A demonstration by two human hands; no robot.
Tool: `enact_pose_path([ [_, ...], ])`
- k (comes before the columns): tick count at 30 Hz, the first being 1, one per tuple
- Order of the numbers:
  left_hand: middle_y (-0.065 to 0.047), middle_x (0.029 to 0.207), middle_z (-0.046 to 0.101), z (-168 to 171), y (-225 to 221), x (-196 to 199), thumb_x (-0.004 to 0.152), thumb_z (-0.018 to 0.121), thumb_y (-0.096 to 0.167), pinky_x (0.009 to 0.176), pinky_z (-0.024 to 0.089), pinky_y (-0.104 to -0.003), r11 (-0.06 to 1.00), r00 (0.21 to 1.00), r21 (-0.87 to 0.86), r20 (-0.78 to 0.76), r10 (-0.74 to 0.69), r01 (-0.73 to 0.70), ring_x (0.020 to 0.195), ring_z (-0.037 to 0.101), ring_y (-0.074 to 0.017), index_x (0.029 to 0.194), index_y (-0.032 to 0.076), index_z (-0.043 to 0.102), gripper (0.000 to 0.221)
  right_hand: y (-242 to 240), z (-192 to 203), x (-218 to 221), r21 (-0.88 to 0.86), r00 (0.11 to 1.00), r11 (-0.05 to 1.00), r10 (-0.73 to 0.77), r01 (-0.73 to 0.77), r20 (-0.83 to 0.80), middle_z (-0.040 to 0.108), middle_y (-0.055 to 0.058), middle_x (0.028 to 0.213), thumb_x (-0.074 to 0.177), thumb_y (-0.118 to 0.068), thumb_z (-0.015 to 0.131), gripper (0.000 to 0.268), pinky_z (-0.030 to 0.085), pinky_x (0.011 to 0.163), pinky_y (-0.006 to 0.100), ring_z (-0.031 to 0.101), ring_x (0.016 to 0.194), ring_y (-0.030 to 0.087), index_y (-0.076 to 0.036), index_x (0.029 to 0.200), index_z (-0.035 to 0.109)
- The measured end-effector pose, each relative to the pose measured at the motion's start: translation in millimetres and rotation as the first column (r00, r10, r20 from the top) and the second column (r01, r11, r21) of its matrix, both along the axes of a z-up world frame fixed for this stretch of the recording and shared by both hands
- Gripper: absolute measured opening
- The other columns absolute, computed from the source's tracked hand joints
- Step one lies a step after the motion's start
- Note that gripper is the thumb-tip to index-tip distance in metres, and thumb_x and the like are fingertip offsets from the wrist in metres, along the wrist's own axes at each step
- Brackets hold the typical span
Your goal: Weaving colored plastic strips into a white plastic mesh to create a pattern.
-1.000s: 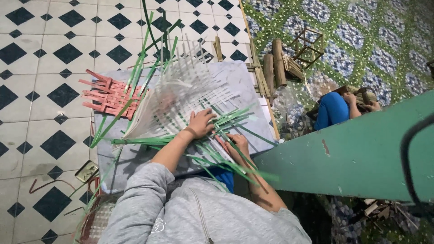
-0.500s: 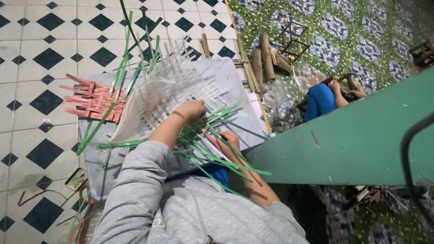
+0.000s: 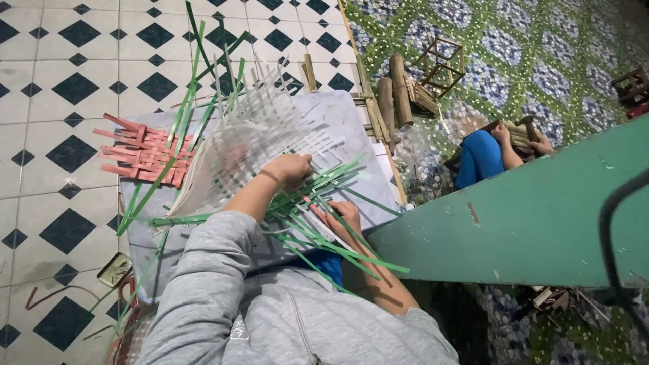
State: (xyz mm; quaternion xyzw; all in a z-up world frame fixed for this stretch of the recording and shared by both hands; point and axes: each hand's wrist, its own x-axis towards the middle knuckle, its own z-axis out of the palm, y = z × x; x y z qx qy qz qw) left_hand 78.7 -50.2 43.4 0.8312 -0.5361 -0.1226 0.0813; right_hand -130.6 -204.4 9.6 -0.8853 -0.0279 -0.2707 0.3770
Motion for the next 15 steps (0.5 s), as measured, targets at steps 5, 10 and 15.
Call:
enact_pose_path([
  [5, -0.012, 0.089, 0.065, 4, -1, -7, 0.087, 0.052, 0.024, 0.07, 0.057, -0.051, 0.995, 0.997, 0.053, -0.004, 0.082, -0.082, 0.079, 0.07, -0.0369, 0.093, 0.013, 0.065, 0.018, 6, 15, -4, 0.036, 0.999, 0.999, 0.015, -0.014, -0.033, 0.071, 0.012, 0.08, 0.072, -0.013, 0.077, 0.027, 0.051, 0.074, 0.041, 0.066, 0.075, 0.034, -0.007, 0.098, 0.075],
  [10, -0.015, 0.084, 0.069, 11, -3, -9, 0.091, 0.051, 0.036, 0.074, 0.056, -0.05, 0.966, 0.955, 0.06, -0.143, 0.259, -0.252, 0.082, 0.071, -0.0349, 0.102, 0.014, 0.059, 0.026, 9, 21, -6, 0.106, 0.999, 0.993, 0.043, -0.042, -0.007, 0.07, 0.017, 0.081, 0.075, -0.014, 0.075, 0.028, 0.051, 0.073, 0.044, 0.065, 0.076, 0.04, -0.004, 0.1, 0.075],
  [15, -0.006, 0.1, 0.065, 15, -3, -13, 0.088, 0.056, 0.016, 0.068, 0.059, -0.044, 0.996, 0.991, 0.082, 0.128, 0.032, -0.042, 0.075, 0.07, -0.0308, 0.093, 0.018, 0.071, 0.016, 6, 10, -6, 0.07, 1.0, 0.997, 0.008, -0.006, -0.016, 0.072, 0.011, 0.082, 0.074, -0.02, 0.078, 0.031, 0.05, 0.079, 0.038, 0.068, 0.08, 0.032, -0.008, 0.102, 0.075],
])
